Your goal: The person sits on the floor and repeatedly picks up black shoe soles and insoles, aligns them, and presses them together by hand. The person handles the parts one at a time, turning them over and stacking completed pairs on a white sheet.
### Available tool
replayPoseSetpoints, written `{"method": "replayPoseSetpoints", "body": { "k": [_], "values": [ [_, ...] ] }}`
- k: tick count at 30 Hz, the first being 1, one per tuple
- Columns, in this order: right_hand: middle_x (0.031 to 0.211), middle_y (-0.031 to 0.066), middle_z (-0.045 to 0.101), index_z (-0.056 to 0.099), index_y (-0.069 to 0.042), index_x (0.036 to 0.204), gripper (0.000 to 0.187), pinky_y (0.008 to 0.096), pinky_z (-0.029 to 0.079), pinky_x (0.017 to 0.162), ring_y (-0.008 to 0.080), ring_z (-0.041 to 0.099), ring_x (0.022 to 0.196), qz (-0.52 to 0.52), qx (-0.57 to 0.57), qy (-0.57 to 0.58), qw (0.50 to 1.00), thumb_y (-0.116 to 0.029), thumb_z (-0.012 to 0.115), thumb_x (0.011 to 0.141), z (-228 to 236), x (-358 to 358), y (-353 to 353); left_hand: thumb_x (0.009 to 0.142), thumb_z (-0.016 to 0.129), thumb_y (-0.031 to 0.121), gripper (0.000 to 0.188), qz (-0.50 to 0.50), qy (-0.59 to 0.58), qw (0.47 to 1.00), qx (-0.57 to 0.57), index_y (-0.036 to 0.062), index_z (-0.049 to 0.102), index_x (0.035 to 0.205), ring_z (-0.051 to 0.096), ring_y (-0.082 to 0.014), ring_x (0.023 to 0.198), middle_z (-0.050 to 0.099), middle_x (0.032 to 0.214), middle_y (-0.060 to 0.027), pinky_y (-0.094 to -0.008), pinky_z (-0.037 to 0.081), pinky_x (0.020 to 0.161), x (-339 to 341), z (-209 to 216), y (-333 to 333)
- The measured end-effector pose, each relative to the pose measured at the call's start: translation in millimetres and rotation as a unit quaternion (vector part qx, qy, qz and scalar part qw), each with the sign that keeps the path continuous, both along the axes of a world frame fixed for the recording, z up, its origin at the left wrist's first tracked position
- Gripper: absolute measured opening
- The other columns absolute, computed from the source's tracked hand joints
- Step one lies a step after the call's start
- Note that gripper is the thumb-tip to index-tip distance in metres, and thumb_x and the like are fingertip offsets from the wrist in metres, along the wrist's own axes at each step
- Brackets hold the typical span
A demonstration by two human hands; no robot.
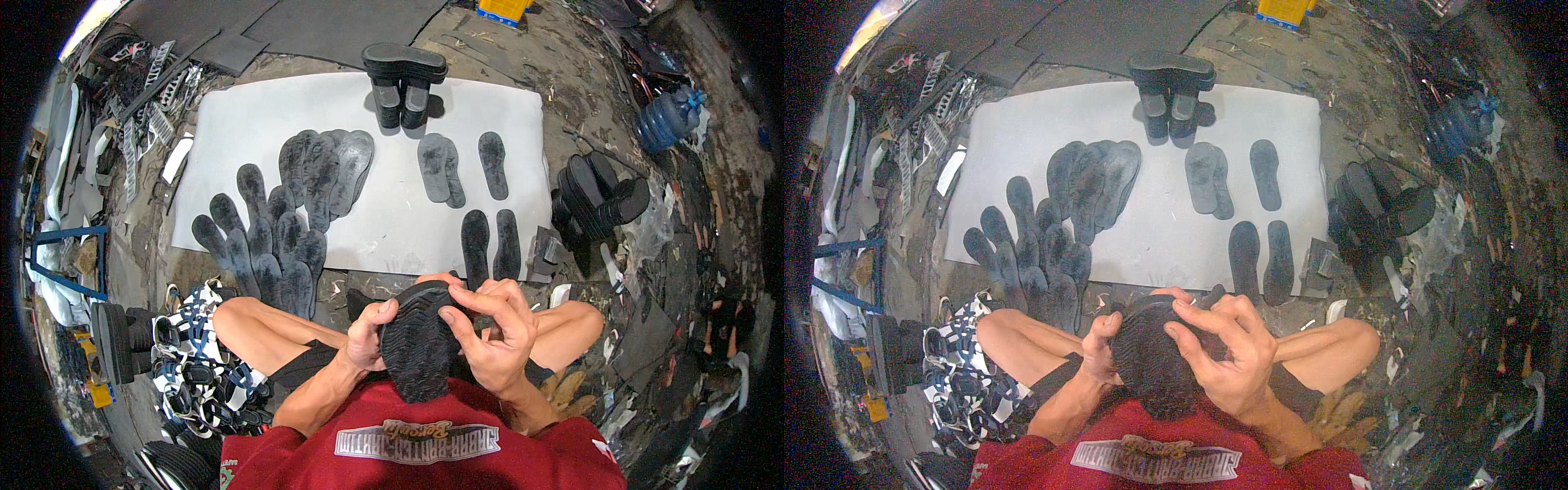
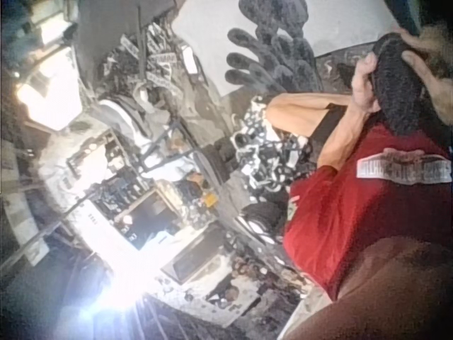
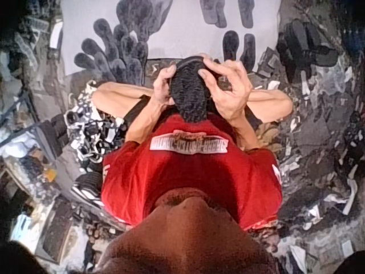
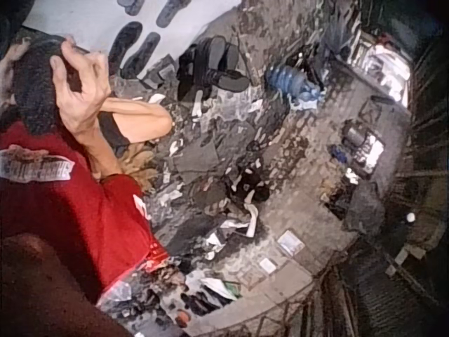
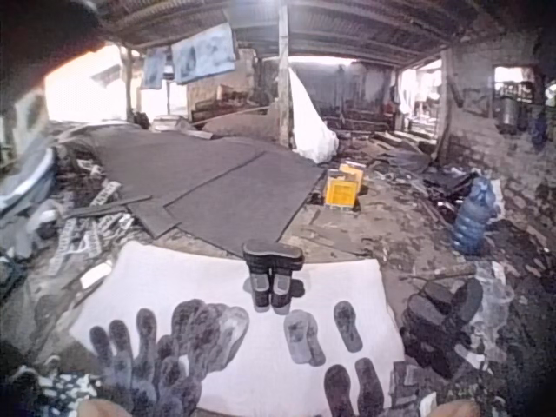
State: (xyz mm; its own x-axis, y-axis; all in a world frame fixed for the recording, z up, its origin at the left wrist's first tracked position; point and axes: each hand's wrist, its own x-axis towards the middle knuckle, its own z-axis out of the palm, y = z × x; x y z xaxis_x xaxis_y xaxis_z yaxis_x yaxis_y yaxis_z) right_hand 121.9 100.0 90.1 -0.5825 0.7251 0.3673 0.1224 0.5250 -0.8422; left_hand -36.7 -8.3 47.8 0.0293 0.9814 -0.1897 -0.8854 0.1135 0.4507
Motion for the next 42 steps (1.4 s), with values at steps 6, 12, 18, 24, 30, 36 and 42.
{"method": "replayPoseSetpoints", "body": {
  "k": [6,12,18,24,30,36,42],
  "values": [
    [0.096,0.0048,0.06,0.08,-0.006,0.118,0.034,0.0343,0.052,0.085,0.0189,0.058,0.096,-0.009,0.019,-0.019,1.0,-0.01,0.092,0.086,-0.5,-3.3,-3.9,0.084,0.065,0.063,0.1,0.029,-0.028,0.999,-0.019,-0.0024,0.041,0.155,0.069,-0.0324,0.12,0.061,0.139,-0.0206,-0.0441,0.058,0.103,4.9,-0.7,-1.2],
    [0.124,0.0126,0.064,0.051,0.0,0.145,0.059,0.035,0.053,0.099,0.0199,0.066,0.111,0.105,-0.339,0.007,0.935,-0.049,0.057,0.113,-5.9,-13.0,11.3,0.088,0.059,0.057,0.096,-0.023,-0.125,0.985,0.113,0.0024,0.033,0.163,0.065,-0.0342,0.13,0.059,0.146,-0.0222,-0.0473,0.051,0.113,-0.6,-25.0,7.4],
    [0.089,0.0191,0.071,0.071,0.004,0.095,0.057,0.0408,0.053,0.069,0.0333,0.063,0.074,0.029,-0.14,-0.032,0.989,-0.039,0.043,0.118,7.7,-31.8,16.2,0.095,0.07,0.035,0.07,0.011,-0.103,0.995,-0.006,0.0062,0.045,0.154,0.067,-0.0262,0.12,0.065,0.136,-0.0167,-0.0401,0.054,0.105,1.4,-17.1,7.4],
    [0.073,0.0138,0.053,0.061,-0.004,0.079,0.043,0.0478,0.044,0.067,0.0357,0.057,0.067,-0.026,0.078,-0.044,0.996,-0.03,0.057,0.112,-5.0,-40.5,30.9,0.11,0.057,0.017,0.019,0.196,0.531,0.824,-0.026,-0.0002,0.065,0.11,0.061,-0.0178,0.094,0.064,0.099,-0.0105,-0.0348,0.049,0.086,-10.7,34.2,29.4],
    [0.073,0.0158,0.052,0.059,-0.004,0.077,0.047,0.0503,0.045,0.068,0.0405,0.055,0.067,-0.034,0.018,0.023,0.999,-0.031,0.051,0.115,-44.6,-94.6,16.6,0.116,0.043,0.022,0.052,0.429,0.687,0.571,-0.135,-0.0052,0.058,0.075,0.054,-0.0355,0.053,0.056,0.063,-0.0211,-0.0458,0.041,0.055,-21.3,-25.6,62.8],
    [0.064,0.0221,0.048,0.052,0.003,0.069,0.059,0.0496,0.041,0.055,0.0415,0.05,0.054,-0.118,-0.06,0.071,0.989,-0.032,0.049,0.116,-99.0,-96.4,21.8,0.118,0.049,0.029,0.057,0.385,0.602,0.683,-0.153,-0.0037,0.05,0.07,0.041,-0.0139,0.059,0.046,0.06,-0.0054,-0.0398,0.031,0.054,-4.6,-64.2,61.5],
    [0.068,0.022,0.052,0.059,0.004,0.084,0.051,0.0512,0.045,0.06,0.0456,0.057,0.062,-0.025,-0.1,0.071,0.992,-0.033,0.046,0.116,-117.9,-95.1,9.1,0.118,0.054,0.034,0.071,0.476,0.57,0.64,-0.197,-0.0003,0.04,0.057,0.03,-0.0069,0.054,0.039,0.052,0.0015,-0.0369,0.025,0.05,-17.7,-79.9,64.0]
  ]
}}
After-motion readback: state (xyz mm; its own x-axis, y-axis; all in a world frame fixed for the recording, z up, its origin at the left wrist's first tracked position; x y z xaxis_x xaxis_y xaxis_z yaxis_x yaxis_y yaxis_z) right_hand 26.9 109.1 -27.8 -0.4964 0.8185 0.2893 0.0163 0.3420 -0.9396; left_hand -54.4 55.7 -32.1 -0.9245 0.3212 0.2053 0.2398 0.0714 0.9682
